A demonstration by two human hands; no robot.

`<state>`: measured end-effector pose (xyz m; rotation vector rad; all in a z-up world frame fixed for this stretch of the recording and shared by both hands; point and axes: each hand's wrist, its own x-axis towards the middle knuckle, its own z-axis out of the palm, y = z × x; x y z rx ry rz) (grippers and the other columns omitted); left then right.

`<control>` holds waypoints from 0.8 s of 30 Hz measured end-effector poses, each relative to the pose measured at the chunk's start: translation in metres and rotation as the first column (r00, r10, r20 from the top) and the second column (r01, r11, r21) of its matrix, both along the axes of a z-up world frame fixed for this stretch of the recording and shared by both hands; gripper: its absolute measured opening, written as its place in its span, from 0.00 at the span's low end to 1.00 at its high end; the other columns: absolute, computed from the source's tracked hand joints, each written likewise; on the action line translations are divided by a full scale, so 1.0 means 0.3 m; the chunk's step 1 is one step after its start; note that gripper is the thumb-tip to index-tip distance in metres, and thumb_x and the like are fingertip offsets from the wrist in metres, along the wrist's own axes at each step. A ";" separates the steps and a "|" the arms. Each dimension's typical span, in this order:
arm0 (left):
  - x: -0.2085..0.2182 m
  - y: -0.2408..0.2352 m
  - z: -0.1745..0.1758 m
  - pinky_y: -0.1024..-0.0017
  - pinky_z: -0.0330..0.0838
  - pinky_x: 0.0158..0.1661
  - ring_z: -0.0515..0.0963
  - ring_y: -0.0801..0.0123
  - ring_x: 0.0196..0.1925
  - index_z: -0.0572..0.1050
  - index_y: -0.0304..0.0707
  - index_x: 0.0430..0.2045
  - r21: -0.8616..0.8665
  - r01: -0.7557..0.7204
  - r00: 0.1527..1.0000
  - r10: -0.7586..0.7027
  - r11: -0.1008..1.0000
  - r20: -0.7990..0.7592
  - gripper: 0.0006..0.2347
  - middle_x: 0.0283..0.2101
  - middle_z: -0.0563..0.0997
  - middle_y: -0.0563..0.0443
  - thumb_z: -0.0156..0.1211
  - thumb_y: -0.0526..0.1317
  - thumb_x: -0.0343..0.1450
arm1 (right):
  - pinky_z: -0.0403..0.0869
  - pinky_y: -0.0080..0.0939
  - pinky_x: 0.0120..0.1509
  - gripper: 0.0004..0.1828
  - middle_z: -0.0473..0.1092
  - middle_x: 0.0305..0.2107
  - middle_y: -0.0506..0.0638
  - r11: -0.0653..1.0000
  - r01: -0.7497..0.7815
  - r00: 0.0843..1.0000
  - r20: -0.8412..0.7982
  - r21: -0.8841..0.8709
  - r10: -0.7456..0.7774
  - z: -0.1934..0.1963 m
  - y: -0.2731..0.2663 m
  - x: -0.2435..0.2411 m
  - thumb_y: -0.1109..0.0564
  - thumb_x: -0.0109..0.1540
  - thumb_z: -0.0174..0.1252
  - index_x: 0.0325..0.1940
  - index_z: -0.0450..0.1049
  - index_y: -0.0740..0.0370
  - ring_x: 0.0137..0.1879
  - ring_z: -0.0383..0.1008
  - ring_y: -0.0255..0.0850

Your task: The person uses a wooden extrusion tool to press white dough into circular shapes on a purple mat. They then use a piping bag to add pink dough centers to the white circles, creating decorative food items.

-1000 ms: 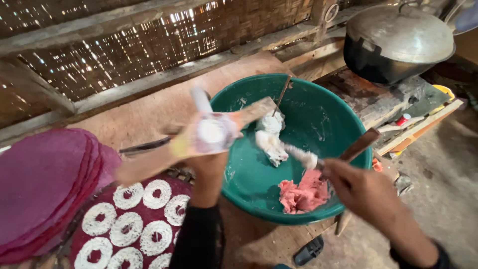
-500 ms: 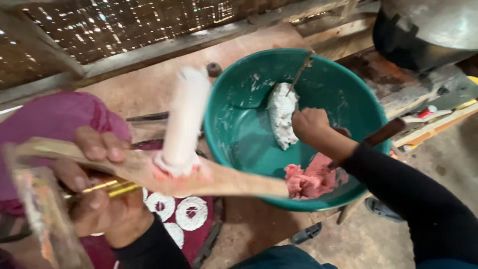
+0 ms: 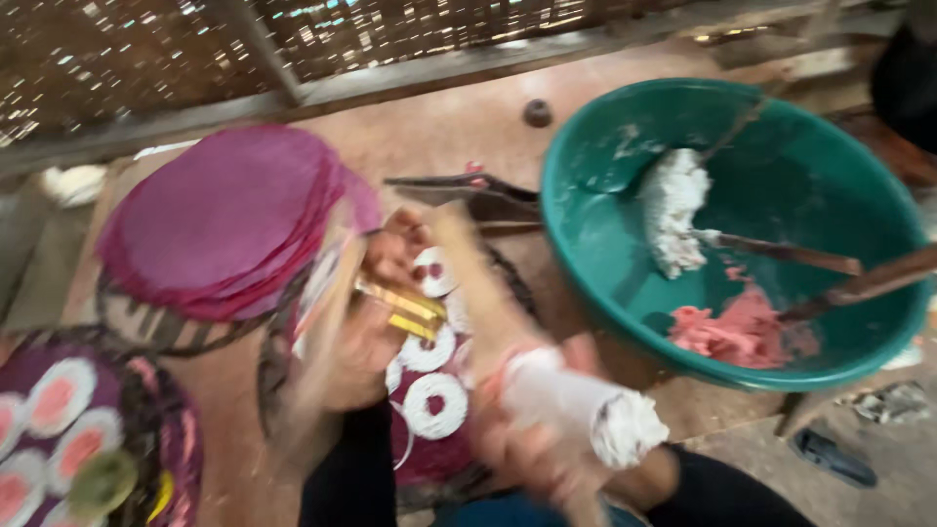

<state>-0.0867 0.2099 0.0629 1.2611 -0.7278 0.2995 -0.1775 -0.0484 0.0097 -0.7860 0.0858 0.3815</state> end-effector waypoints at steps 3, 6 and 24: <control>-0.061 0.097 -0.042 0.58 0.75 0.43 0.80 0.61 0.41 0.81 0.43 0.35 0.234 -0.303 0.953 0.289 0.924 0.091 0.11 0.39 0.79 0.51 0.71 0.44 0.63 | 0.68 0.38 0.22 0.39 0.71 0.33 0.56 1.000 0.024 0.999 0.042 -0.014 -0.023 0.000 -0.012 0.046 0.27 0.56 0.58 0.60 0.64 0.53 0.28 0.71 0.43; -0.119 0.144 -0.090 0.59 0.75 0.41 0.81 0.61 0.39 0.81 0.44 0.35 0.373 -0.510 0.860 0.458 0.775 0.224 0.13 0.38 0.80 0.51 0.71 0.47 0.62 | 0.68 0.38 0.24 0.41 0.69 0.36 0.54 0.992 0.027 0.987 0.158 -0.126 -0.007 -0.014 -0.026 0.104 0.30 0.60 0.60 0.67 0.60 0.56 0.29 0.68 0.39; -0.419 0.103 -0.129 0.65 0.76 0.32 0.85 0.62 0.30 0.82 0.44 0.27 0.595 -0.244 0.821 0.490 0.766 -0.294 0.12 0.26 0.83 0.53 0.72 0.50 0.60 | 0.67 0.46 0.71 0.58 0.62 0.66 0.62 0.472 0.227 0.440 0.522 -0.852 0.731 0.077 0.176 0.083 0.40 0.57 0.69 0.76 0.44 0.73 0.71 0.68 0.49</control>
